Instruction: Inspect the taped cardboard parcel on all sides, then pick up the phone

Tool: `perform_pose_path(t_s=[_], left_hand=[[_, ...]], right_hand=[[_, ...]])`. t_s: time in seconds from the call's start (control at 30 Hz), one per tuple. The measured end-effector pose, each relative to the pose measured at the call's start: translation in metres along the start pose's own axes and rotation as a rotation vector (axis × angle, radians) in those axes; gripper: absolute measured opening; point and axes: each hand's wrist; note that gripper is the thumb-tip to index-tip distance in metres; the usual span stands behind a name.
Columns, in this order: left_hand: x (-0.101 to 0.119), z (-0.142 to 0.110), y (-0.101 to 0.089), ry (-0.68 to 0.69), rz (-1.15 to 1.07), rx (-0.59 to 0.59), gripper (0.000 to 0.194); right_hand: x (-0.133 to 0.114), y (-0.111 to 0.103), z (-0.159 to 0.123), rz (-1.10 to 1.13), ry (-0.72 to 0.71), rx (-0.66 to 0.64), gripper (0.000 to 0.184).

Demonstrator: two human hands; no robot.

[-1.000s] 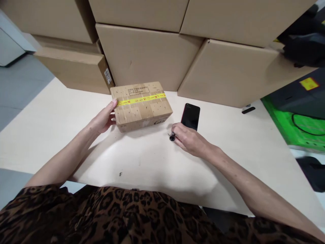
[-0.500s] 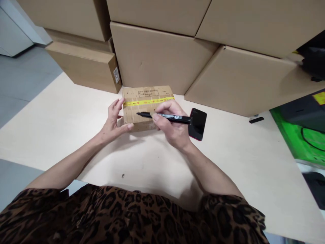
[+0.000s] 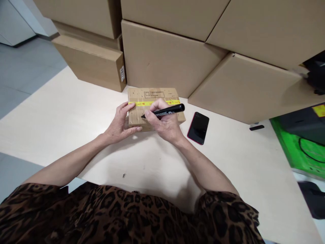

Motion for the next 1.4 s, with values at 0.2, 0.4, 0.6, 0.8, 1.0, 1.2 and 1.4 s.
perform_pose_path(t_s=[0.2, 0.4, 0.6, 0.8, 1.0, 1.2, 1.4], left_hand=[[-0.002, 0.000, 0.000, 0.001, 0.009, -0.005, 0.093], [0.000, 0.000, -0.001, -0.013, -0.004, -0.018, 0.092], [0.001, -0.001, -0.003, -0.036, -0.024, -0.035, 0.094], [-0.005, -0.001, 0.000, -0.048, -0.030, -0.017, 0.095], [-0.019, 0.016, 0.010, -0.007, -0.076, -0.005, 0.096], [-0.031, 0.044, 0.017, -0.022, -0.110, -0.057, 0.089], [-0.035, 0.070, 0.014, -0.057, -0.212, -0.110, 0.088]], right_hand=[[-0.008, -0.009, -0.005, -0.133, -0.021, -0.088, 0.030], [-0.013, -0.049, -0.048, -0.367, -0.215, -0.271, 0.008], [0.011, -0.061, -0.100, -0.937, -0.335, -0.741, 0.039], [0.037, -0.080, -0.118, -0.903, -0.089, -0.476, 0.042], [0.074, -0.132, -0.096, -1.178, 0.498, 0.000, 0.078], [0.100, -0.133, -0.083, -1.139, 0.737, 0.040, 0.111], [0.100, -0.139, -0.069, -1.021, 0.925, 0.096, 0.123]])
Point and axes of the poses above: each hand's wrist, its own z-axis towards the middle knuckle, its own y-axis out of the palm, x = y × z, and after that the axes turned 4 degrees about -y, right-handed
